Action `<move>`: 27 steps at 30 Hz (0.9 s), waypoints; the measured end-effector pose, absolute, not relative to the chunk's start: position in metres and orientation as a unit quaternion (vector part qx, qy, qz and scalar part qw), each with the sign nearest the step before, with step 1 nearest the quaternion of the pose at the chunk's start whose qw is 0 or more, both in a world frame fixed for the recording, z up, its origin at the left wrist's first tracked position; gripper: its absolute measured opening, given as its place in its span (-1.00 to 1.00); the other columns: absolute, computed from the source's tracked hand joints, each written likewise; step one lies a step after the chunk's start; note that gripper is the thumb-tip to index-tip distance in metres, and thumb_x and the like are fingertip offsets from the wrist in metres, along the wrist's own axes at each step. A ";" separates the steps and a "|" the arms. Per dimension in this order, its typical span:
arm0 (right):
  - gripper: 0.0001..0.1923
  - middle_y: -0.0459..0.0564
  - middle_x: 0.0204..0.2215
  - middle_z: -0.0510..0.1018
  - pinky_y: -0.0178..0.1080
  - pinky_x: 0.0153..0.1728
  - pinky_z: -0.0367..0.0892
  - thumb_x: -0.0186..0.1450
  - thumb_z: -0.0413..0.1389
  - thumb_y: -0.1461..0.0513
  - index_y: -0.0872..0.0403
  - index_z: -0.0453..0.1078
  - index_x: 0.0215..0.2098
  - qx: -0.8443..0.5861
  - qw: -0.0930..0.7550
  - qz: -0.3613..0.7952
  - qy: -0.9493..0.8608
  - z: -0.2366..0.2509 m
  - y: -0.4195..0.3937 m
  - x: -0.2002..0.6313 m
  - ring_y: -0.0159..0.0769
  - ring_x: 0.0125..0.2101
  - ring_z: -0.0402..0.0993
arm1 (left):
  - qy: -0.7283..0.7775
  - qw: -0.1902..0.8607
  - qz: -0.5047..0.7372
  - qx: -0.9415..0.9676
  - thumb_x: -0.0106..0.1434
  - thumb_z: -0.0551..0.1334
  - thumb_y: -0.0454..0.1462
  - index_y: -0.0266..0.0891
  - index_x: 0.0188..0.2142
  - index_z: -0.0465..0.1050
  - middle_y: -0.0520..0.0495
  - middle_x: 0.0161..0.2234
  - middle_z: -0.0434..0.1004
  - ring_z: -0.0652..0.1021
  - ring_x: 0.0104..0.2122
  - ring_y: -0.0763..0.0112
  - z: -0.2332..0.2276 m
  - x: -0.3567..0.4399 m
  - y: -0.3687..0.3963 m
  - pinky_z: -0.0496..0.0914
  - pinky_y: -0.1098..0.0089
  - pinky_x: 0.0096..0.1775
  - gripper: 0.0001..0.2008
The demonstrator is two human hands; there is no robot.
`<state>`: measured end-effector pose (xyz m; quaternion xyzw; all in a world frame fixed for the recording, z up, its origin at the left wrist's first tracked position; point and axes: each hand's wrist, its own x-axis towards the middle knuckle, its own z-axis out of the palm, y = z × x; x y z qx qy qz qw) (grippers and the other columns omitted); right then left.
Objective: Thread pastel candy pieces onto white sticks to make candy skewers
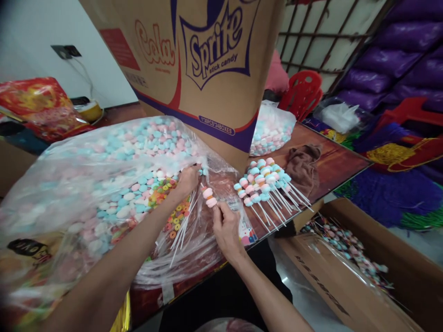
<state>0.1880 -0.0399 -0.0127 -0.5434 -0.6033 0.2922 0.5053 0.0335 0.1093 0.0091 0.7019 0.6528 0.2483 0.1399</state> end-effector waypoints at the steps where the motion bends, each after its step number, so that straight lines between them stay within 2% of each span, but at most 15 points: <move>1: -0.71 -0.21 -0.63 0.22 -0.31 -0.51 0.05 0.41 0.00 0.19 0.03 0.25 -0.49 -0.543 0.505 0.291 -0.604 -0.013 -0.040 0.188 -0.40 -0.57 0.11 | 0.654 0.141 0.243 0.702 0.21 0.11 -0.45 -0.27 -0.13 0.59 -0.28 -0.29 0.63 0.59 -0.22 0.08 0.006 0.034 0.112 0.35 0.26 -0.15 -0.66; 4: -0.70 -0.21 -0.63 0.21 -0.32 -0.52 0.04 0.41 -0.01 0.19 0.03 0.24 -0.49 -0.542 0.503 0.303 -0.602 -0.012 -0.040 0.188 -0.40 -0.57 0.13 | 0.664 0.137 0.235 0.697 0.20 0.13 -0.43 -0.25 -0.12 0.56 -0.26 -0.26 0.63 0.59 -0.19 0.06 0.003 0.028 0.109 0.35 0.25 -0.13 -0.69; 10: -0.68 -0.20 -0.64 0.21 -0.32 -0.53 0.03 0.43 -0.01 0.18 0.03 0.24 -0.50 -0.538 0.500 0.324 -0.596 -0.010 -0.039 0.188 -0.39 -0.56 0.14 | 0.635 0.182 0.302 0.688 0.18 0.15 -0.39 -0.22 -0.03 0.52 -0.14 -0.19 0.63 0.58 -0.24 0.22 0.010 0.026 0.103 0.38 0.31 -0.12 -0.63; 15: -0.69 -0.20 -0.65 0.21 -0.32 -0.52 0.05 0.43 -0.01 0.18 0.03 0.26 -0.49 -0.544 0.497 0.325 -0.594 -0.009 -0.038 0.189 -0.39 -0.57 0.15 | 0.585 0.207 0.290 0.728 0.08 0.15 -0.43 -0.27 -0.30 0.60 -0.10 -0.40 0.54 0.47 -0.39 0.29 0.006 0.047 0.111 0.33 0.33 -0.24 -0.74; 21: -0.68 -0.20 -0.64 0.25 -0.32 -0.49 0.07 0.43 -0.01 0.18 0.04 0.24 -0.50 -0.548 0.503 0.314 -0.590 -0.010 -0.038 0.191 -0.41 -0.57 0.15 | 0.597 0.221 0.311 0.706 0.08 0.17 -0.38 -0.25 -0.30 0.56 0.00 -0.51 0.42 0.38 -0.48 0.38 0.011 0.045 0.104 0.29 0.37 -0.32 -0.78; 23: -0.68 -0.21 -0.63 0.24 -0.32 -0.49 0.07 0.43 -0.01 0.17 0.04 0.25 -0.49 -0.549 0.507 0.319 -0.583 -0.010 -0.039 0.192 -0.42 -0.58 0.14 | 0.598 0.266 0.350 0.670 0.06 0.22 -0.32 -0.24 -0.29 0.53 0.03 -0.50 0.43 0.41 -0.47 0.39 0.018 0.034 0.095 0.32 0.38 -0.32 -0.80; 27: -0.70 -0.21 -0.63 0.23 -0.31 -0.49 0.07 0.41 0.00 0.18 0.04 0.26 -0.49 -0.548 0.520 0.321 -0.572 -0.010 -0.039 0.192 -0.43 -0.59 0.14 | 0.544 0.445 0.388 0.596 0.02 0.32 -0.14 -0.24 -0.32 0.48 0.00 -0.44 0.51 0.48 -0.44 0.38 0.022 0.015 0.061 0.40 0.35 -0.30 -0.74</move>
